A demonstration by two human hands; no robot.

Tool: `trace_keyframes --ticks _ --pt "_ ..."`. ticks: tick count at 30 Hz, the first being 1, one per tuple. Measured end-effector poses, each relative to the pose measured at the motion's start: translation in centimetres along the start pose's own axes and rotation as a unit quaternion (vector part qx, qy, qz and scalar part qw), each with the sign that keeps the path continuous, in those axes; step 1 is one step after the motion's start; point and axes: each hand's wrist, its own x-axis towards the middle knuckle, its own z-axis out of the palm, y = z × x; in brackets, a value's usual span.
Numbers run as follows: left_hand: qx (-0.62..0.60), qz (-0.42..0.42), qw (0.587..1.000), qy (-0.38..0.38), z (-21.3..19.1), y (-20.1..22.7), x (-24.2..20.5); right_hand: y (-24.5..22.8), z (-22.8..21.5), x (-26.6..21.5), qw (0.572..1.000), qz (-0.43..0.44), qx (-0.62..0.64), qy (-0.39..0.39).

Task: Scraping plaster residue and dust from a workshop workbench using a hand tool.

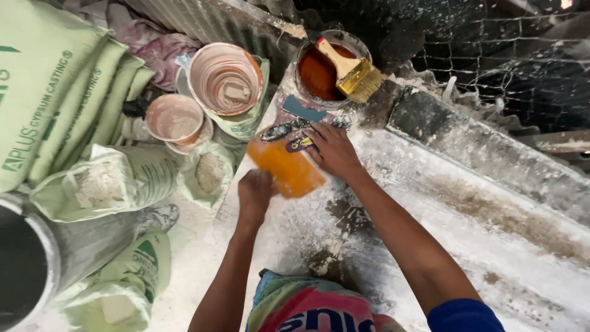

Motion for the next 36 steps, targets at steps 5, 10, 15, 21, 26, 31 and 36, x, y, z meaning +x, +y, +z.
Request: trace_keyframes --ticks 5,10,15,21,26,31,36 --pt "0.087 0.010 0.996 0.032 -6.6 -1.8 -4.1 -1.9 -0.6 -0.7 0.999 0.028 0.031 -0.024" --pt "0.184 0.166 0.967 0.063 -11.8 -4.4 -6.5 -4.4 -5.7 -3.2 0.991 0.084 0.074 0.075" --pt "0.299 0.128 0.938 0.122 -14.7 -2.9 -6.7 -5.0 -5.5 -15.2 0.962 0.175 0.187 0.094" --pt "0.364 0.114 0.924 0.034 -13.6 -3.8 -6.3 -8.6 -7.4 -30.1 0.943 0.246 0.107 0.198" --pt "0.289 0.115 0.947 -0.074 -8.4 -3.8 -7.7 -12.2 -8.0 -39.2 0.901 0.373 0.067 0.211" --pt "0.316 0.124 0.932 -0.125 -8.6 -3.5 -5.8 -11.5 -6.6 -44.0 0.885 0.404 -0.062 0.224" --pt "0.304 0.159 0.925 -0.166 -7.7 1.0 -4.8 -10.9 -9.8 -43.6 0.874 0.402 -0.079 0.261"
